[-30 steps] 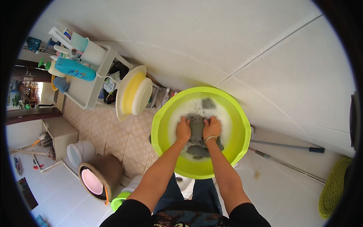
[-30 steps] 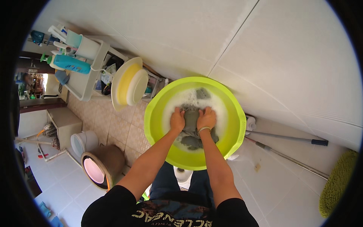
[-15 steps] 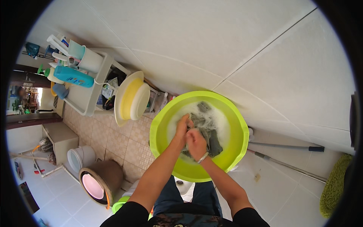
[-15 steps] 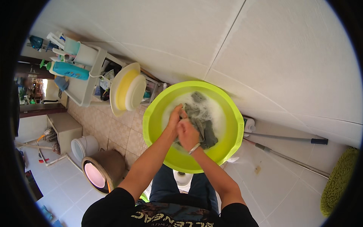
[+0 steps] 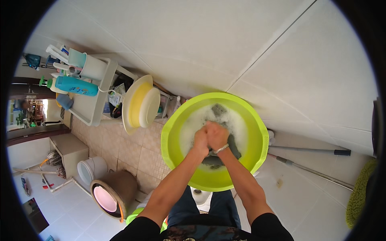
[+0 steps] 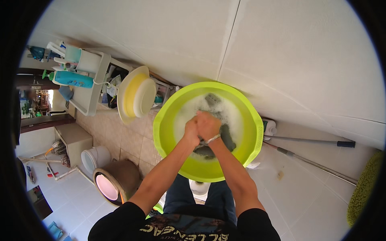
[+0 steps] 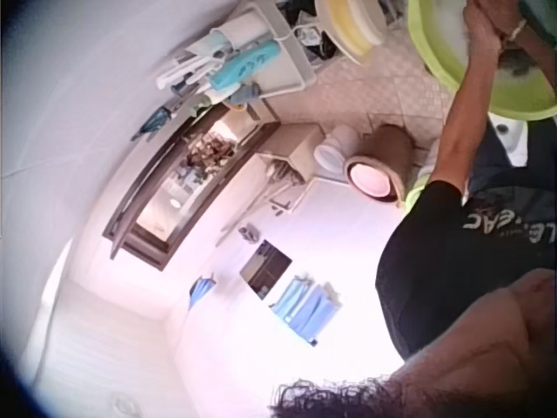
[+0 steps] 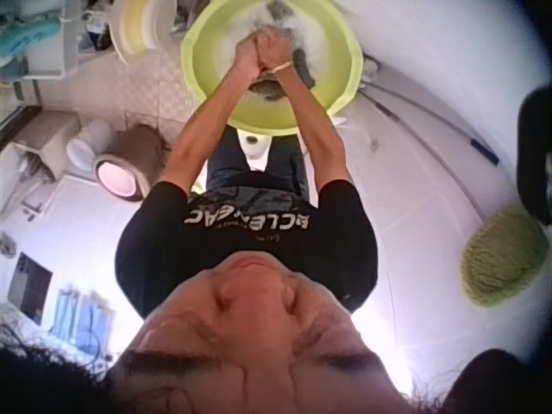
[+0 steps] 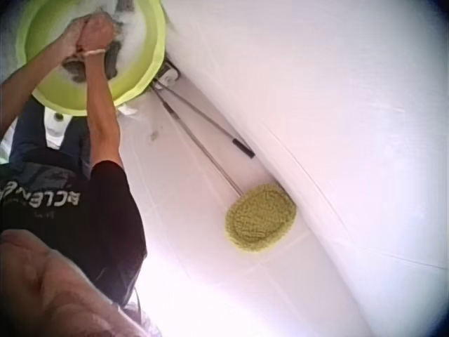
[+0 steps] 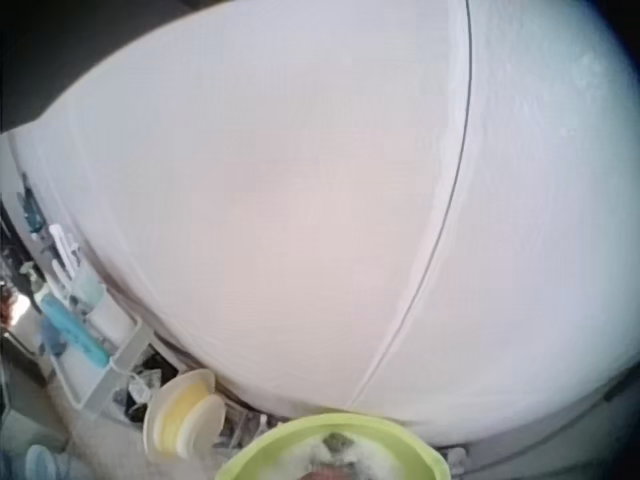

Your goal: The person hand washes a gray cloth in a yellow basin filled with soapy water. They repeatedly submerge, scrub, and wring the cloth, then lift it to inspect before continuing to agitate it in the basin.

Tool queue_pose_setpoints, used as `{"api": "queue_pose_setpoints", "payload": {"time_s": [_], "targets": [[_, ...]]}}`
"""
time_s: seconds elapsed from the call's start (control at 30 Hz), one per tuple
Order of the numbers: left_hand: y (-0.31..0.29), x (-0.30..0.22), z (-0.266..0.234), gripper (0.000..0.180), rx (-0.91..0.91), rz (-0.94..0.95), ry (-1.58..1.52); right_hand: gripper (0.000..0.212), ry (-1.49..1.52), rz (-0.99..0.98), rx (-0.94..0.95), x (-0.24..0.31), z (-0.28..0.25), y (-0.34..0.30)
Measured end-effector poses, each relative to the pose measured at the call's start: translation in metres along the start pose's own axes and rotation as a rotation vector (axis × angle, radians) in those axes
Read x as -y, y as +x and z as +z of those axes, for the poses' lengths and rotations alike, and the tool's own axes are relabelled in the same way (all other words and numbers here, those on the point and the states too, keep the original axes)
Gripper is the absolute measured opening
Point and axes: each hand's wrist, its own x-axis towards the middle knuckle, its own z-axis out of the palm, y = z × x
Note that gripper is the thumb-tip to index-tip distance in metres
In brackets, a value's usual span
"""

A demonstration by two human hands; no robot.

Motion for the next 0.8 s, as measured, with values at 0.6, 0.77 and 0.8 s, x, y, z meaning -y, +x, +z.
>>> {"api": "queue_pose_setpoints", "payload": {"time_s": [0.6,0.77,0.8], "targets": [[0.042,0.004,-0.08,0.031,-0.336,0.441,0.761,0.039,-0.144,0.309,0.052,-0.078,0.013,0.0],[0.06,0.019,-0.072,0.025,-0.212,0.381,1.636,0.017,-0.683,0.446,0.433,-0.105,0.028,0.002],[0.069,0.01,-0.079,0.025,-0.155,0.345,1.755,0.014,-0.731,0.469,0.575,-0.088,0.034,0.012]]}}
